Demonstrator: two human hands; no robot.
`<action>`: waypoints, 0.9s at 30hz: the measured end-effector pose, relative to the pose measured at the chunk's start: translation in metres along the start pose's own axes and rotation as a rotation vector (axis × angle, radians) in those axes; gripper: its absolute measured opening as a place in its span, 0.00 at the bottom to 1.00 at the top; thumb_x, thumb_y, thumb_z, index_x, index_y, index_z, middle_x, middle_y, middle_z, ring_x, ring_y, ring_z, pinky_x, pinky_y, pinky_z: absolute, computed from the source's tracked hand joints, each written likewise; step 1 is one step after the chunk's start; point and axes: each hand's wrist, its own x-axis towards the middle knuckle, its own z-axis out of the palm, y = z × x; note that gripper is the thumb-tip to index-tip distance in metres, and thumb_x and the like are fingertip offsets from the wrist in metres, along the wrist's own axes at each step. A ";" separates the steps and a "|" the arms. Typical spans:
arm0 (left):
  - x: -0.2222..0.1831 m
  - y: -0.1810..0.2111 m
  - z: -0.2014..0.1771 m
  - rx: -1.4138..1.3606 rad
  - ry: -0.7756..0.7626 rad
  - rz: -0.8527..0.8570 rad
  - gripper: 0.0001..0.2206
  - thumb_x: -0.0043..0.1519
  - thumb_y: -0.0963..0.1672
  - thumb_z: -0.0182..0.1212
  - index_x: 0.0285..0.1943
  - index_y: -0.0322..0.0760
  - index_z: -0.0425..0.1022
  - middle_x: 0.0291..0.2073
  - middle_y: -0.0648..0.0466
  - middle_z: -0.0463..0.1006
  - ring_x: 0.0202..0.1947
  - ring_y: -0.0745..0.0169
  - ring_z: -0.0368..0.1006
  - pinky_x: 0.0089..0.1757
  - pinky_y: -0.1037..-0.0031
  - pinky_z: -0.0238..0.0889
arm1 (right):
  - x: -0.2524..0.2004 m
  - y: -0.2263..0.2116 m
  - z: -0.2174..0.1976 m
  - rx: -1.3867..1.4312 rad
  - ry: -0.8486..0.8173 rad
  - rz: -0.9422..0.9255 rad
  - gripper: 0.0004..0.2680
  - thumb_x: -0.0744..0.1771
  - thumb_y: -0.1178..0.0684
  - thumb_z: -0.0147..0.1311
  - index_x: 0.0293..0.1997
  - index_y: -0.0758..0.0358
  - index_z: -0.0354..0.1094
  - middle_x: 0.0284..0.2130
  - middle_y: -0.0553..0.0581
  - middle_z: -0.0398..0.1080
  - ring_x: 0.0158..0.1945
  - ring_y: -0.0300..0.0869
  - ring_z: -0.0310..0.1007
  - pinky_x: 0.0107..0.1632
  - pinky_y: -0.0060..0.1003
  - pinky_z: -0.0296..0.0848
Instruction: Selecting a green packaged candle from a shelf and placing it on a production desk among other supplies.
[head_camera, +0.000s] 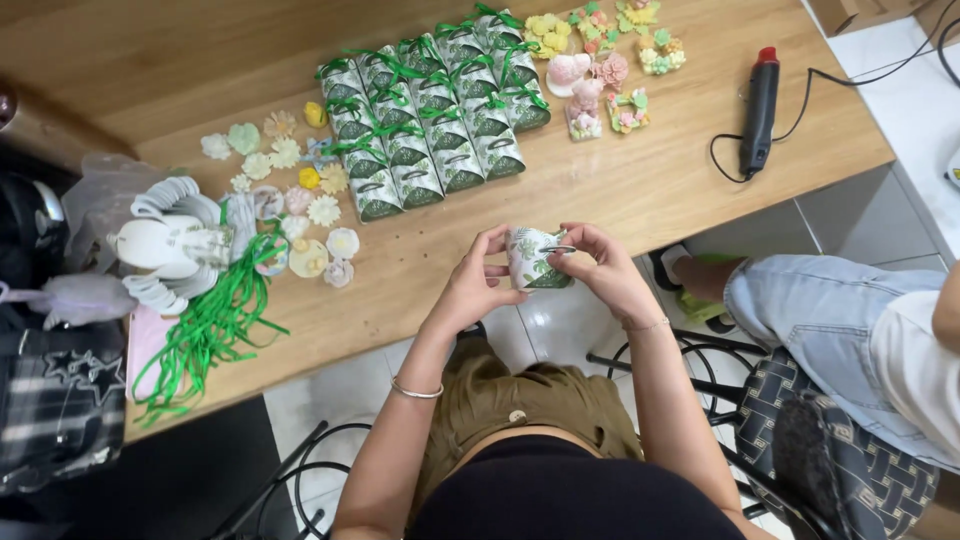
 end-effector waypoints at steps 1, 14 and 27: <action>0.008 -0.005 -0.004 -0.002 -0.008 -0.007 0.49 0.43 0.39 0.77 0.76 0.42 0.54 0.66 0.46 0.70 0.53 0.55 0.79 0.50 0.65 0.72 | 0.008 -0.005 0.001 0.001 0.006 0.009 0.04 0.65 0.60 0.64 0.38 0.65 0.71 0.49 0.58 0.76 0.65 0.35 0.65 0.58 0.27 0.65; 0.052 -0.044 -0.036 0.129 0.027 -0.178 0.36 0.52 0.46 0.75 0.70 0.39 0.61 0.57 0.43 0.76 0.52 0.54 0.78 0.50 0.66 0.74 | 0.124 0.030 -0.063 -0.297 0.183 0.057 0.07 0.59 0.64 0.64 0.32 0.64 0.69 0.62 0.61 0.61 0.65 0.49 0.65 0.53 0.42 0.78; 0.065 -0.018 -0.039 0.328 0.074 -0.334 0.33 0.55 0.51 0.71 0.69 0.41 0.64 0.59 0.44 0.75 0.56 0.53 0.75 0.54 0.63 0.69 | 0.258 0.113 -0.072 -0.547 0.029 -0.057 0.10 0.57 0.57 0.72 0.31 0.63 0.72 0.44 0.64 0.70 0.51 0.53 0.70 0.54 0.43 0.70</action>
